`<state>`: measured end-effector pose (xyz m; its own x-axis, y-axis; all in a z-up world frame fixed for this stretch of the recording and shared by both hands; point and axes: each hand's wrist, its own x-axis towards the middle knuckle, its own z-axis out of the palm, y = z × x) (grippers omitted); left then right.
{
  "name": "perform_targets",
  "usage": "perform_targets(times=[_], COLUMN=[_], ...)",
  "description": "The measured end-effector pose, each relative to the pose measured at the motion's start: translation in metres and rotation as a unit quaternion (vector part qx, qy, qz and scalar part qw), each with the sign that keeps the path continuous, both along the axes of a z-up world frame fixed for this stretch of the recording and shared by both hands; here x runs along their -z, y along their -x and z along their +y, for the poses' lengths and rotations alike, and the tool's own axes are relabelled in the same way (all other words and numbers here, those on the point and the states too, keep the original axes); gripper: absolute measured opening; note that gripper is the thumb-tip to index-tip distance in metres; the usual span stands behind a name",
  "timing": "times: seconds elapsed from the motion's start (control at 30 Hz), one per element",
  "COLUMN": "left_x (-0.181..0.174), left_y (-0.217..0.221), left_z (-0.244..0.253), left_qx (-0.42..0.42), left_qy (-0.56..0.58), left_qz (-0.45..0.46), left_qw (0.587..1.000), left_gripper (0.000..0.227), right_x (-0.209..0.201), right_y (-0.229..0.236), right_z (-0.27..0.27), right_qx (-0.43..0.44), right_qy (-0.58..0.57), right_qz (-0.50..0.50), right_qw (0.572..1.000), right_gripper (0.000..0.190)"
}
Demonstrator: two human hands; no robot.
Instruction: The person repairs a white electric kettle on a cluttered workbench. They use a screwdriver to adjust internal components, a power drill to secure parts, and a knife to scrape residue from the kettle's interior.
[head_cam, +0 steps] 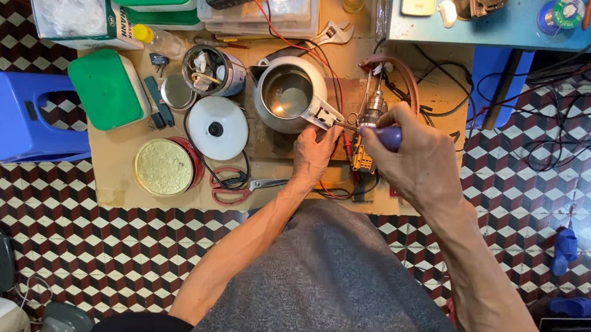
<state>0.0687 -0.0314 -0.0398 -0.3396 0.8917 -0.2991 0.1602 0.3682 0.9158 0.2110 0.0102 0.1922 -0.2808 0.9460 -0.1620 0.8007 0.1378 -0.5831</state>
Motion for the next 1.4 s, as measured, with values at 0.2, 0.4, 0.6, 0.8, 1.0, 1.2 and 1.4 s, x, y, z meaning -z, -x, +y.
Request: perform_targets(times=[0.2,0.4,0.6,0.8,1.0,1.2,1.4], left_x=[-0.002,-0.001,0.000,-0.002,0.000,-0.004,-0.056], left_y=[0.000,0.002,0.002,0.007,0.008,0.009,0.027], left_z=[0.002,0.006,0.006,0.005,0.005,0.003,-0.020], left_qx=[-0.006,0.016,0.016,0.022,0.025,0.029,0.087], left_qy=[0.049,0.009,-0.005,-0.040,-0.014,-0.036,0.068], left_qz=[-0.016,-0.003,0.021,0.023,-0.002,-0.004,-0.019], left_qw=[0.999,1.000,1.000,0.999,1.000,0.999,0.994], left_gripper=[0.046,0.044,0.042,0.040,0.041,0.041,0.034], right_x=[-0.004,-0.012,-0.012,0.009,0.021,0.006,-0.007], right_y=[0.000,-0.020,-0.004,-0.004,0.004,0.004,0.002], right_z=[0.010,0.041,0.024,0.003,-0.011,0.003,0.000], right_qx=[-0.121,-0.332,-0.250,-0.168,-0.084,-0.107,-0.221], right_qy=[-0.077,-0.032,0.075,-0.178,-0.241,-0.112,-0.220], right_qz=[-0.024,-0.129,-0.378,-0.068,0.114,-0.099,0.028], right_qw=[0.989,0.934,0.888,0.967,0.960,0.983,0.950], right_gripper=[0.028,0.033,0.042,0.038,0.035,0.033,0.018])
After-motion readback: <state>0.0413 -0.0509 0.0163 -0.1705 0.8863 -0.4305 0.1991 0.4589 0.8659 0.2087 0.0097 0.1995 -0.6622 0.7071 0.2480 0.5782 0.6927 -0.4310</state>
